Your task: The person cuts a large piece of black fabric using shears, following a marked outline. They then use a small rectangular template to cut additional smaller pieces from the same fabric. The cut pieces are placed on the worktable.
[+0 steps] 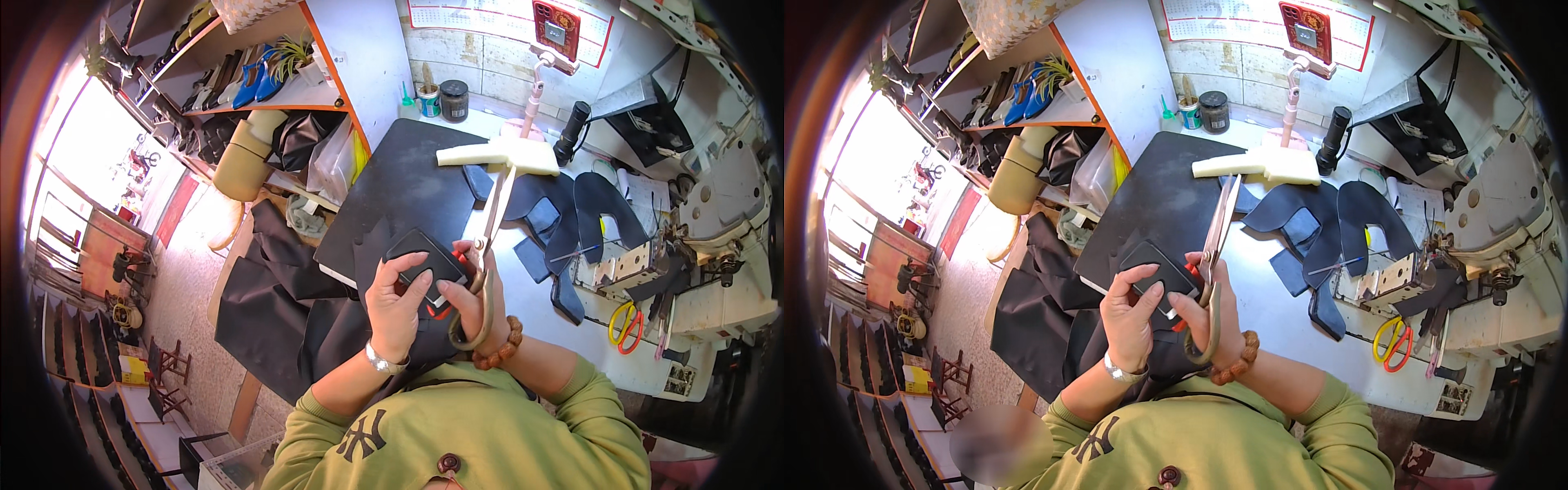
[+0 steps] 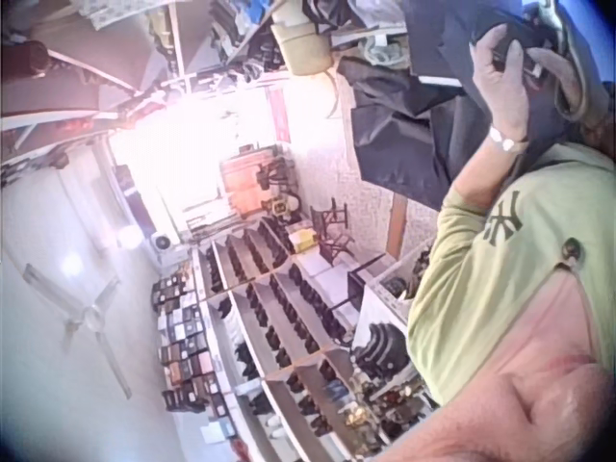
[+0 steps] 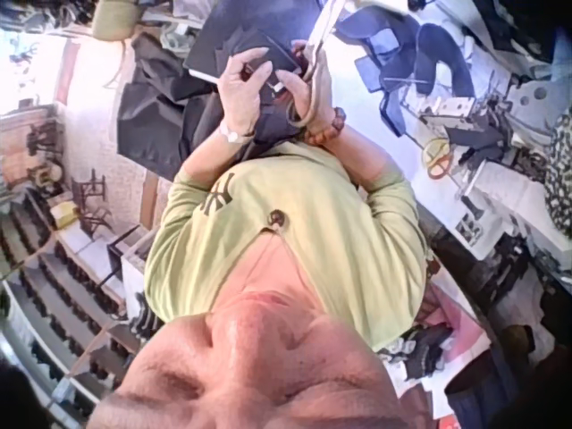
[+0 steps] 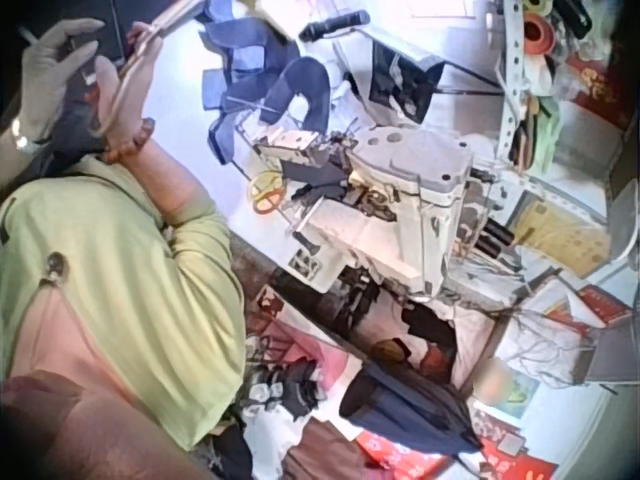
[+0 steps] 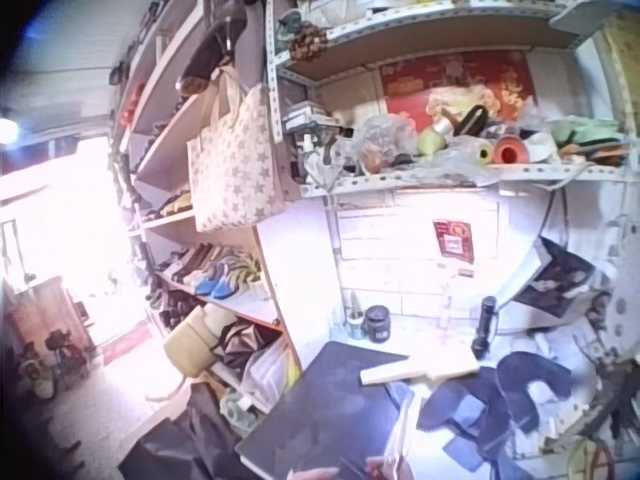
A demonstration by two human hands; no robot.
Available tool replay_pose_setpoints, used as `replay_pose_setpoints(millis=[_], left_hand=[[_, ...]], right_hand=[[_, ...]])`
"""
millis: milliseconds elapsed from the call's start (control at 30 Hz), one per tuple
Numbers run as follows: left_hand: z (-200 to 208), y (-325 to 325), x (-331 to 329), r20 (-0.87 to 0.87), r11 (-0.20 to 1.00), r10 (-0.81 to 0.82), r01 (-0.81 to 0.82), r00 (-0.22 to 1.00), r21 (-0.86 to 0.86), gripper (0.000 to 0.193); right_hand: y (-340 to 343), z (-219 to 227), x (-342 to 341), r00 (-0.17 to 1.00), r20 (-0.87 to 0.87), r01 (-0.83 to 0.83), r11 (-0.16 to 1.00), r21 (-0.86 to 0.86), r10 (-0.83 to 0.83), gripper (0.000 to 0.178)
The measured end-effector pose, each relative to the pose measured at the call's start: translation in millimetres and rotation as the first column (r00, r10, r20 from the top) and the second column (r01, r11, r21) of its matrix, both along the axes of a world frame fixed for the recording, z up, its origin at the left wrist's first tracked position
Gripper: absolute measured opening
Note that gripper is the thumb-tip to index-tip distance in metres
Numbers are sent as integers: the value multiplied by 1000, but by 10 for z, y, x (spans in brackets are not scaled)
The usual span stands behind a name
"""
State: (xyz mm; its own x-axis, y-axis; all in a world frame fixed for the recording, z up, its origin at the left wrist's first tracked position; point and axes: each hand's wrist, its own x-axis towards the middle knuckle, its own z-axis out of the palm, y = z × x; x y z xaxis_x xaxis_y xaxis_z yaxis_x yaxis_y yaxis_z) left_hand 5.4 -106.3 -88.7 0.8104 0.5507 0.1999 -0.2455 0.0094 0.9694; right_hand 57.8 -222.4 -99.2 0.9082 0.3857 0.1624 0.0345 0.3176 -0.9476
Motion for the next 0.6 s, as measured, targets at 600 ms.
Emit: replay_pose_setpoints(millis=[600], left_hand=[[642,867,61,-519,250,-787,941,334,228,29]], right_hand=[[-122,542,510,746,13,-636,718,-281,666,48]])
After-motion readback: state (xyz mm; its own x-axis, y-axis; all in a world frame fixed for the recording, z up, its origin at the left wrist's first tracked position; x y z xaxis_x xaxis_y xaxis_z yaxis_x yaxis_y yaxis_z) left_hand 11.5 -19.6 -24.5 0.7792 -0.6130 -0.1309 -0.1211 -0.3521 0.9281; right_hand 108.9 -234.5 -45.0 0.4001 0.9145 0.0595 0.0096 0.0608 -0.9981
